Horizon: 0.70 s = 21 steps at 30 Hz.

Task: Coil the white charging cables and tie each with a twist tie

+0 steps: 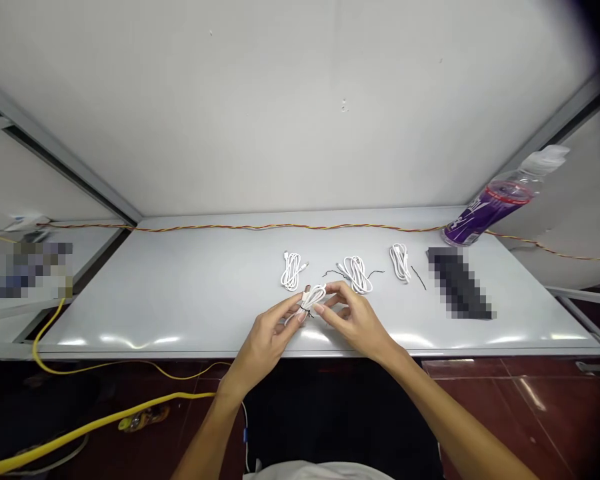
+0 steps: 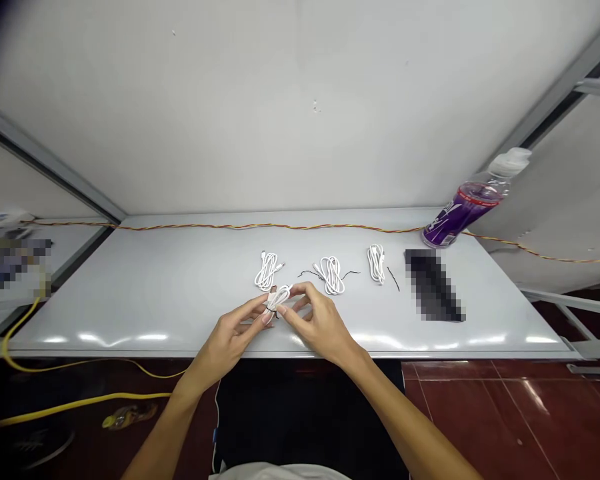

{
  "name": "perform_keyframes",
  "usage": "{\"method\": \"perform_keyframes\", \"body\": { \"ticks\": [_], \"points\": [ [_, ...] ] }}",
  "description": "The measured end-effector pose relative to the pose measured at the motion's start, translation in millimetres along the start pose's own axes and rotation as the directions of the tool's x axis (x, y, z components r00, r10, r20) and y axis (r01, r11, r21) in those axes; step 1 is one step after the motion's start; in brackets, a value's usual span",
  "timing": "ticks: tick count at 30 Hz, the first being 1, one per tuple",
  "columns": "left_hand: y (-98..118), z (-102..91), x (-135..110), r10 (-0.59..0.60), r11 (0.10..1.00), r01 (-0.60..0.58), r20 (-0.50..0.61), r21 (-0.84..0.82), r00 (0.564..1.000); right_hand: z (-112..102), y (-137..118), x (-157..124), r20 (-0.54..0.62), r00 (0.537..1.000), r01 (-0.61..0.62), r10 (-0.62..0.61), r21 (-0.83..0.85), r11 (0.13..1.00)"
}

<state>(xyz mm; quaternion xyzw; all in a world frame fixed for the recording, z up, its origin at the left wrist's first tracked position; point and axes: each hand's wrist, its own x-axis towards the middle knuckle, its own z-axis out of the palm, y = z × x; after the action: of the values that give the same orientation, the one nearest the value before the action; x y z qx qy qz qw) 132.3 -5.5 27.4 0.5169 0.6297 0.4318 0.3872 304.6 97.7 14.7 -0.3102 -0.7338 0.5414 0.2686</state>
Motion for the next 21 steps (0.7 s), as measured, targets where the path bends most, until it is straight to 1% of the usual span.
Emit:
{"method": "perform_keyframes", "body": {
  "ticks": [2,5,7,10,13,16,19,21],
  "points": [
    [2.9,0.0,0.4,0.058,0.997,-0.059,0.02,0.054,0.998,-2.5,-0.5,1.0,-0.018,0.999,-0.028,0.029,0.026,0.999],
    [4.1,2.3,2.2,0.115,0.987,-0.12,0.049,0.109,0.992,-2.0,-1.1,1.3,0.05,0.999,0.002,-0.001,-0.013,1.0],
    [2.0,3.7,3.9,0.142,0.982,-0.147,0.048,0.117,0.989,0.6,-0.4,0.7,0.066,0.998,0.015,-0.011,-0.06,0.998],
    [-3.7,5.6,6.7,0.165,0.981,-0.167,0.026,0.094,0.986,5.3,2.3,-0.3,0.044,0.999,0.032,-0.028,-0.095,0.995],
    [-8.9,9.3,10.1,0.161,0.985,-0.16,-0.012,0.058,0.987,8.1,5.2,0.0,0.038,0.998,0.058,-0.055,-0.081,0.995],
    [-10.3,14.2,13.9,0.129,0.992,-0.129,-0.033,0.0,0.991,8.4,8.2,2.1,0.034,0.997,0.075,-0.073,-0.057,0.996],
    [-9.3,16.4,16.5,0.089,0.989,-0.093,-0.044,-0.114,0.995,8.5,11.8,4.8,-0.029,0.997,0.076,-0.076,-0.007,0.997],
    [-10.0,15.5,17.4,0.061,0.982,-0.075,-0.084,-0.173,0.995,9.9,13.3,5.7,-0.091,0.994,0.071,-0.063,0.081,0.994]
  ]
}}
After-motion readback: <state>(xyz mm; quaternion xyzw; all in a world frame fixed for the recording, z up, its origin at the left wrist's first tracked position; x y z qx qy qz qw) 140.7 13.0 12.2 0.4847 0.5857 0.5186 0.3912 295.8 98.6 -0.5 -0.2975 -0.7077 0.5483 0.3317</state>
